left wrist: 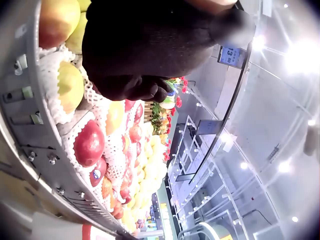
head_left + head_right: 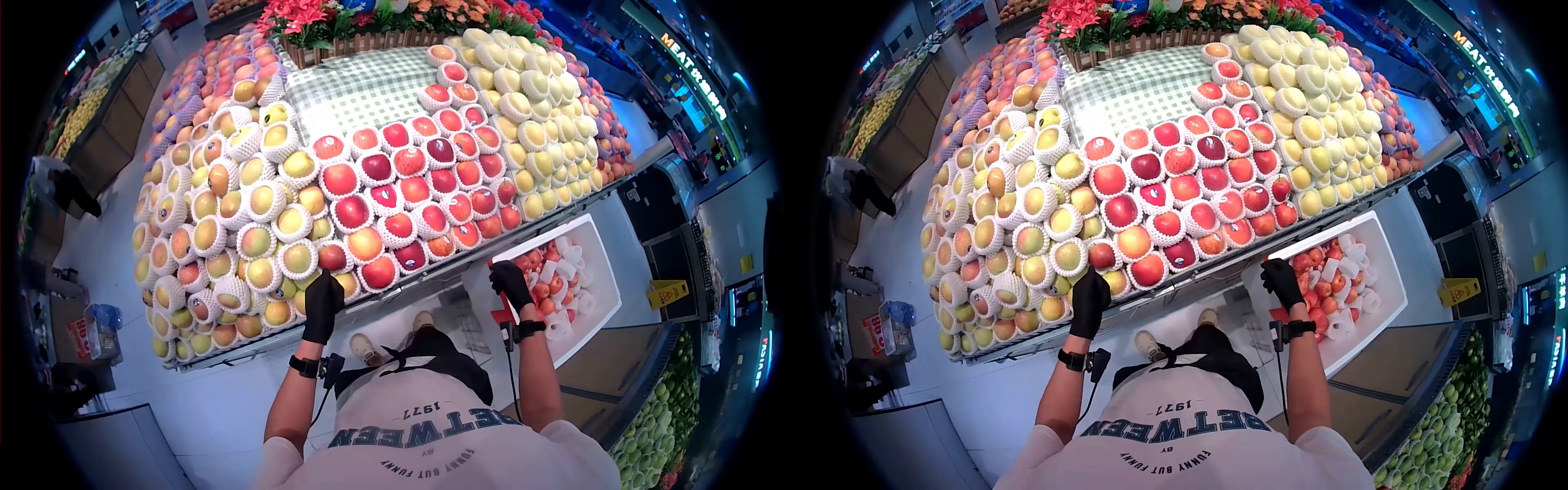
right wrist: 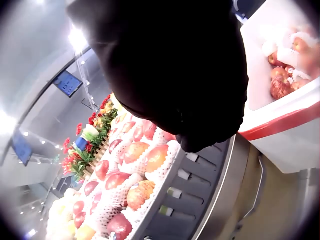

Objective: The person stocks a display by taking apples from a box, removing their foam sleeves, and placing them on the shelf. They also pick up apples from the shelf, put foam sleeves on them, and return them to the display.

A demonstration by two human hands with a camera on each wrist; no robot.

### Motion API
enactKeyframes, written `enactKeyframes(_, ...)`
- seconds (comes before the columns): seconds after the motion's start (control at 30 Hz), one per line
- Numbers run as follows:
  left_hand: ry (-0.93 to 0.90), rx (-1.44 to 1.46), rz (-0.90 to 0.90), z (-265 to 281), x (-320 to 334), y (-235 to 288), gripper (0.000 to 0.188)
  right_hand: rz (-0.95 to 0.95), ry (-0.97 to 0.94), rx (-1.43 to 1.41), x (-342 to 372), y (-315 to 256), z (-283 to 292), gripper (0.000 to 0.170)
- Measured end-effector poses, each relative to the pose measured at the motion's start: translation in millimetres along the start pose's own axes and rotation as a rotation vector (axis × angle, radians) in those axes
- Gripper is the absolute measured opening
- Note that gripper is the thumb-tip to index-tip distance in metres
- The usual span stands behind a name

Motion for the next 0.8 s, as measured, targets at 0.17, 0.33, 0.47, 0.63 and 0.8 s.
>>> enactKeyframes(0.17,-0.078,0.088,-0.01,5.1,4.6,18.8,0.045,0.091,-0.02,0.041,-13.2,-36.1,-9.7,0.014)
enactKeyframes(0.33,-0.066,0.22,0.065,0.2,7.8,13.2,0.045,0.226,-0.091,0.058,-47.2,-79.5,-17.4,0.02)
enactKeyframes(0.47,-0.007,0.246,0.076,-8.9,-0.5,18.8,0.046,0.261,-0.078,0.096,-66.7,-136.3,-33.6,0.033)
enactKeyframes(0.63,0.073,0.032,-0.107,-19.4,-26.2,52.2,0.046,0.404,-0.109,0.341,-134.8,-191.6,-51.6,0.054)
enactKeyframes(0.8,0.134,0.028,-0.077,-35.6,-44.1,48.3,0.037,0.72,0.038,0.596,-163.4,-283.1,-82.0,0.08)
Point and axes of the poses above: each hand's wrist, its own x-axis away from the middle knuckle, its own z-axis out of the back of the hand, y = z × x, the point moved 9 cm from there along -x, towards the middle knuckle, and after that the axes turned 5 degrees about -z, right-handed, at the moved point
